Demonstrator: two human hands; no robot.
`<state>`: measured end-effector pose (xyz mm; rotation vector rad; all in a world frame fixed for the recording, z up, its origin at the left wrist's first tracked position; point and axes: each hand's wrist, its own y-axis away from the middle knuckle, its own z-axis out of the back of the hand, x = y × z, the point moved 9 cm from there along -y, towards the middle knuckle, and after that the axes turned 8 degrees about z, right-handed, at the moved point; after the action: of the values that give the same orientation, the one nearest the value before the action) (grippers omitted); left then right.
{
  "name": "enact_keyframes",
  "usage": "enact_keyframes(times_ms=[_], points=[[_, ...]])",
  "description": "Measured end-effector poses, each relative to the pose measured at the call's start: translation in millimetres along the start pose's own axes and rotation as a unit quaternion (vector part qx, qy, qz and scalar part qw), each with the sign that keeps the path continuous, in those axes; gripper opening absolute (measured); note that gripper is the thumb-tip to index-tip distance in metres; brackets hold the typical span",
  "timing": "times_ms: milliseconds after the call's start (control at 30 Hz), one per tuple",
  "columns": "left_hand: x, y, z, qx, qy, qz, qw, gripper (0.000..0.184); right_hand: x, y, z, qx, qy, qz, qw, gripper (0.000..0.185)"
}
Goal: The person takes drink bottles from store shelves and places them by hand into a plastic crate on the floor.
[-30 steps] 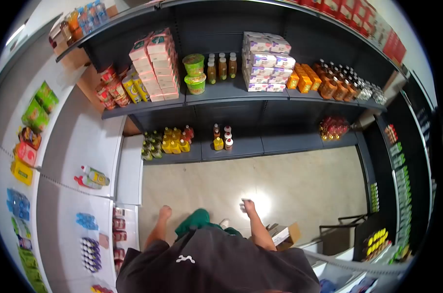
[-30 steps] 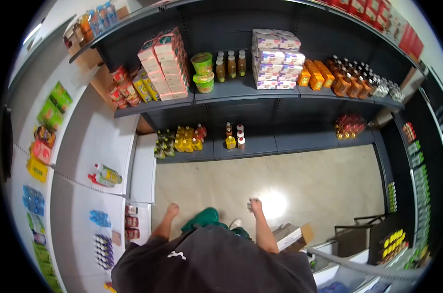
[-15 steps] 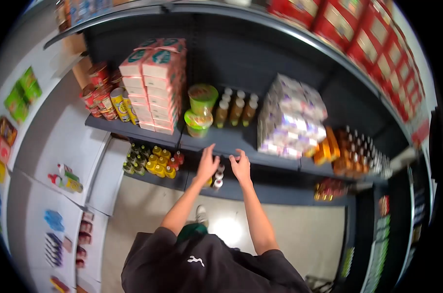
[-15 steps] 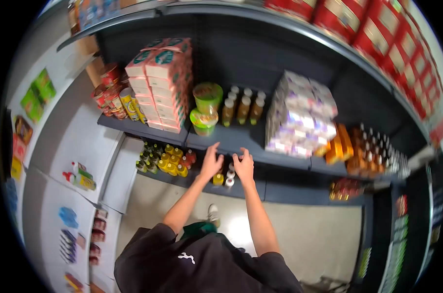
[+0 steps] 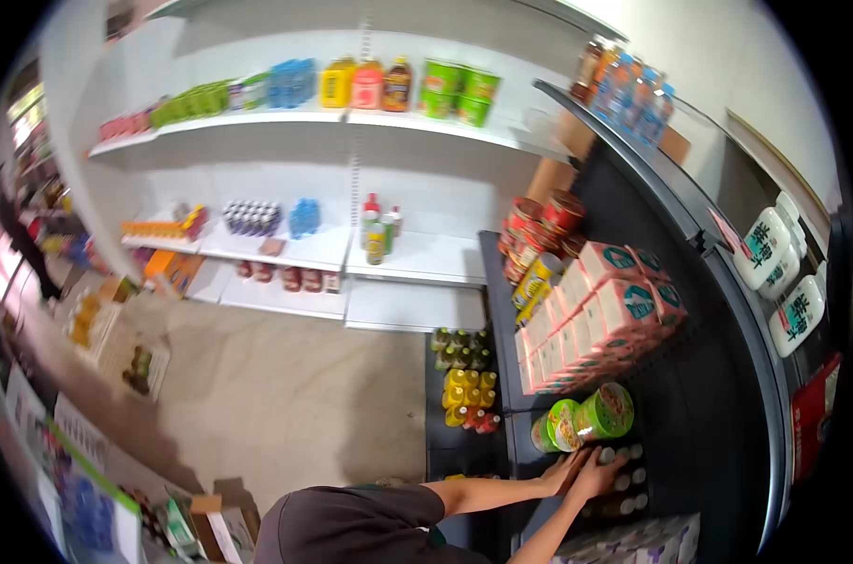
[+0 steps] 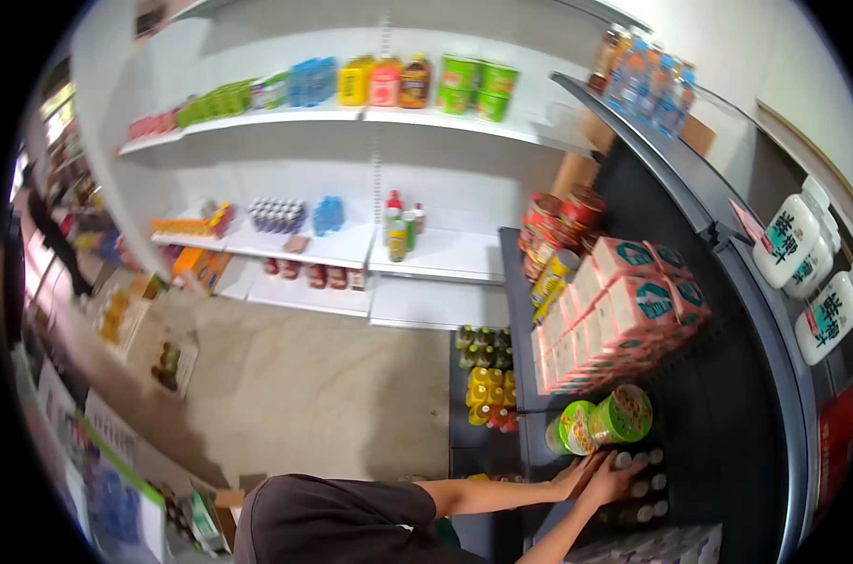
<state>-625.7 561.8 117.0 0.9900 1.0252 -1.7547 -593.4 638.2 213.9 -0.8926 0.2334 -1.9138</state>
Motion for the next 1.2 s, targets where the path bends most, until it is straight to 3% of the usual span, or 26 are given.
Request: enact_keyframes(times_ms=[33, 100, 133, 167, 233, 267, 333, 367, 433, 467, 567, 633, 700, 767, 833, 867, 933, 967, 1000, 1033, 1200], points=[[9, 3, -15, -0.01, 0.0, -0.023, 1.0, 0.068, -5, -1, -6, 0.031, 0.01, -0.043, 0.999, 0.054], [29, 6, -14, -0.05, -0.012, -0.056, 0.997, 0.062, -3, 7, 2, 0.027, -0.057, -0.018, 0.998, 0.053], [20, 14, -4, 0.007, 0.009, 0.009, 1.0, 0.056, -19, 10, -8, -0.051, -0.08, 0.076, 0.993, 0.045], [6, 23, 9, 0.05, 0.039, 0.077, 0.995, 0.051, -14, 21, -16, -0.02, -0.32, 0.083, 0.944, 0.039], [-11, 59, 16, -0.188, -0.058, -0.14, 0.97, 0.048, 40, 60, 64, -0.044, -0.366, 0.021, 0.929, 0.027], [-20, 72, 33, -0.209, -0.069, -0.125, 0.968, 0.048, 44, 76, 80, -0.081, -0.354, 0.049, 0.931, 0.029], [-62, 108, 65, -0.115, -0.005, -0.145, 0.983, 0.05, 32, 91, 93, -0.115, -0.338, 0.08, 0.931, 0.03], [-78, 127, 69, -0.064, 0.03, -0.155, 0.985, 0.051, 27, 98, 75, -0.028, -0.357, 0.07, 0.931, 0.033], [-44, 158, 91, -0.093, 0.172, -0.052, 0.979, 0.063, 24, 124, 46, 0.142, -0.389, 0.048, 0.909, 0.042], [-32, 174, 107, -0.111, 0.168, -0.036, 0.979, 0.065, 55, 139, 55, 0.192, -0.408, 0.095, 0.887, 0.035], [-20, 239, 170, -0.173, 0.168, 0.016, 0.97, 0.068, 126, 201, 44, 0.299, -0.514, 0.191, 0.781, 0.033], [9, 296, 199, -0.259, 0.155, 0.11, 0.947, 0.066, 184, 241, 75, 0.316, -0.494, 0.326, 0.742, 0.037], [-4, 352, 236, -0.319, 0.172, 0.084, 0.928, 0.06, 220, 299, 54, 0.462, -0.49, 0.333, 0.66, 0.037], [32, 426, 255, -0.406, -0.035, 0.204, 0.89, 0.052, 250, 363, 30, 0.516, -0.469, 0.405, 0.591, 0.04], [34, 500, 277, -0.482, -0.043, 0.256, 0.836, 0.046, 280, 434, 21, 0.609, -0.393, 0.472, 0.502, 0.04], [36, 534, 280, -0.507, -0.042, 0.295, 0.809, 0.046, 292, 454, 29, 0.613, -0.386, 0.479, 0.496, 0.04], [34, 594, 291, -0.539, -0.045, 0.33, 0.774, 0.045, 330, 526, 71, 0.617, -0.38, 0.605, 0.33, 0.034], [35, 626, 293, -0.577, -0.02, 0.352, 0.736, 0.045, 343, 556, 75, 0.616, -0.379, 0.611, 0.323, 0.034], [36, 652, 293, -0.613, 0.009, 0.374, 0.696, 0.045, 349, 590, 83, 0.615, -0.386, 0.629, 0.278, 0.033], [34, 667, 295, -0.62, 0.015, 0.375, 0.689, 0.045, 352, 615, 97, 0.614, -0.391, 0.645, 0.231, 0.032], [36, 735, 328, -0.686, 0.002, 0.401, 0.607, 0.047, 396, 699, 119, 0.632, -0.359, 0.663, 0.181, 0.029]])
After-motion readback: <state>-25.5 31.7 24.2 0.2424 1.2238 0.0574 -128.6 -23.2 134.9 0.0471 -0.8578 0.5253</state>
